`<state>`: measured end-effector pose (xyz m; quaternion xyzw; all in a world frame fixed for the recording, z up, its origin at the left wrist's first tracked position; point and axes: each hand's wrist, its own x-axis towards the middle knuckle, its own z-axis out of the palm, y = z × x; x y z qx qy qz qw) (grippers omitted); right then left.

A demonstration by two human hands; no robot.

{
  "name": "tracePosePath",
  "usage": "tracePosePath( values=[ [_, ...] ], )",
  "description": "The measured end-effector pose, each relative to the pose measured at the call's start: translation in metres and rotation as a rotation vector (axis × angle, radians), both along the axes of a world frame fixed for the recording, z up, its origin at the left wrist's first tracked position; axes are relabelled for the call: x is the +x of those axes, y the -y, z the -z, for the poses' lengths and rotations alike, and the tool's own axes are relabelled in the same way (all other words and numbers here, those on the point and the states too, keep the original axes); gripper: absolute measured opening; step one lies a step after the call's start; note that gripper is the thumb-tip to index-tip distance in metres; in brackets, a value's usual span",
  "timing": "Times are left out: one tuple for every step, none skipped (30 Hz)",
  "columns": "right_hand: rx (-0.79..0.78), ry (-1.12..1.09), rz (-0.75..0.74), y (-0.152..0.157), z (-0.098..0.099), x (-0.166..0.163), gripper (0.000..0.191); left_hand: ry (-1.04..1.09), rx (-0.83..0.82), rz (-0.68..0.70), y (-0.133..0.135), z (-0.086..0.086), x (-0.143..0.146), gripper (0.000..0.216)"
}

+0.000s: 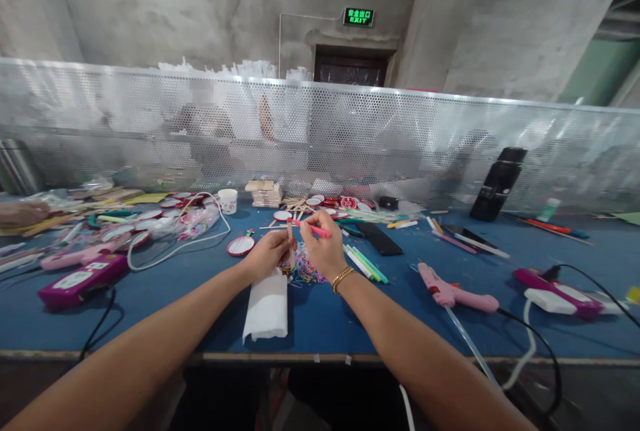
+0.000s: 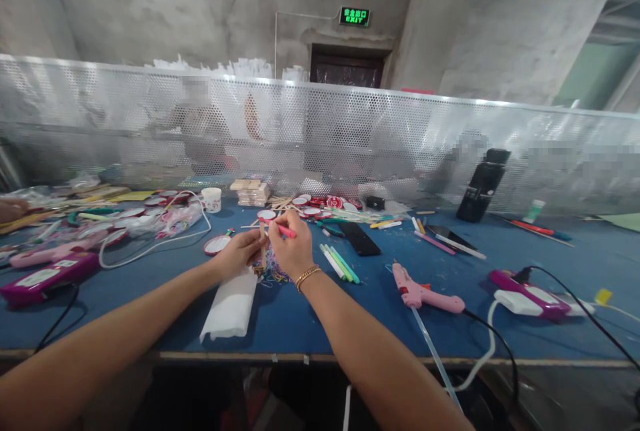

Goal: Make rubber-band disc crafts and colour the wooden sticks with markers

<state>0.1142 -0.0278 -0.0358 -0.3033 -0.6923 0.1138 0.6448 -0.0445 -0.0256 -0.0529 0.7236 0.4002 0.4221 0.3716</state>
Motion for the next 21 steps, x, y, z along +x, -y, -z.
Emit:
tracePosePath(
  values=[
    [0.004, -0.006, 0.002, 0.0002, -0.0001, 0.0000, 0.013, -0.001, 0.004, -0.001, 0.0000, -0.0001, -0.0001, 0.047],
    [0.006, -0.009, -0.002, 0.0005, -0.0001, 0.0000, 0.013, -0.002, 0.009, -0.002, 0.0000, -0.0001, -0.0004, 0.047],
    [0.007, -0.007, -0.009, 0.0008, -0.0001, -0.0001, 0.013, -0.004, 0.012, -0.003, -0.0002, 0.0001, -0.0007, 0.047],
    [0.007, -0.004, -0.016, 0.0011, -0.0001, -0.0002, 0.013, -0.008, 0.016, -0.004, -0.0004, 0.0004, -0.0010, 0.046],
    [0.005, 0.001, -0.022, 0.0013, 0.0000, -0.0003, 0.013, -0.013, 0.017, -0.002, -0.0008, 0.0009, -0.0014, 0.046],
    [0.003, 0.007, -0.025, 0.0014, 0.0001, -0.0004, 0.013, -0.016, 0.018, -0.002, -0.0012, 0.0015, -0.0018, 0.046],
    [0.002, 0.013, -0.024, 0.0015, 0.0001, -0.0004, 0.013, -0.018, 0.019, -0.002, -0.0017, 0.0021, -0.0023, 0.046],
    [0.003, 0.015, -0.018, 0.0014, 0.0001, -0.0003, 0.013, -0.019, 0.020, -0.001, -0.0021, 0.0025, -0.0027, 0.045],
    [0.004, 0.015, -0.008, 0.0013, 0.0000, -0.0001, 0.013, -0.018, 0.022, 0.000, -0.0024, 0.0028, -0.0031, 0.045],
    [0.004, 0.012, 0.002, 0.0012, -0.0001, 0.0001, 0.013, -0.016, 0.023, 0.001, -0.0026, 0.0029, -0.0034, 0.046],
    [0.004, 0.007, 0.010, 0.0012, -0.0003, 0.0004, 0.013, -0.013, 0.023, 0.000, -0.0026, 0.0028, -0.0036, 0.046],
    [0.004, -0.001, 0.014, 0.0012, -0.0005, 0.0005, 0.013, -0.012, 0.024, -0.002, -0.0025, 0.0026, -0.0038, 0.046],
    [0.002, -0.006, 0.012, 0.0013, -0.0006, 0.0006, 0.013, -0.015, 0.026, -0.004, -0.0024, 0.0024, -0.0039, 0.045],
    [-0.001, -0.009, 0.003, 0.0015, -0.0006, 0.0005, 0.013, -0.022, 0.029, -0.006, -0.0022, 0.0022, -0.0039, 0.045],
    [-0.004, -0.008, -0.008, 0.0016, -0.0006, 0.0003, 0.013, -0.028, 0.035, -0.006, -0.0022, 0.0023, -0.0039, 0.045],
    [-0.007, -0.004, -0.020, 0.0017, -0.0004, 0.0000, 0.013, -0.032, 0.039, -0.003, -0.0023, 0.0025, -0.0038, 0.045],
    [-0.011, 0.003, -0.032, 0.0017, -0.0002, -0.0004, 0.013, -0.033, 0.043, 0.004, -0.0025, 0.0028, -0.0036, 0.045],
    [-0.015, 0.010, -0.040, 0.0016, 0.0001, -0.0007, 0.013, -0.028, 0.044, 0.010, -0.0028, 0.0032, -0.0034, 0.045],
    [-0.017, 0.015, -0.042, 0.0014, 0.0004, -0.0009, 0.013, -0.022, 0.042, 0.015, -0.0031, 0.0036, -0.0031, 0.045],
    [-0.016, 0.016, -0.037, 0.0012, 0.0006, -0.0010, 0.013, -0.018, 0.037, 0.017, -0.0034, 0.0038, -0.0028, 0.045],
    [-0.013, 0.015, -0.028, 0.0009, 0.0007, -0.0009, 0.012, -0.018, 0.032, 0.014, -0.0036, 0.0038, -0.0026, 0.046]
  ],
)
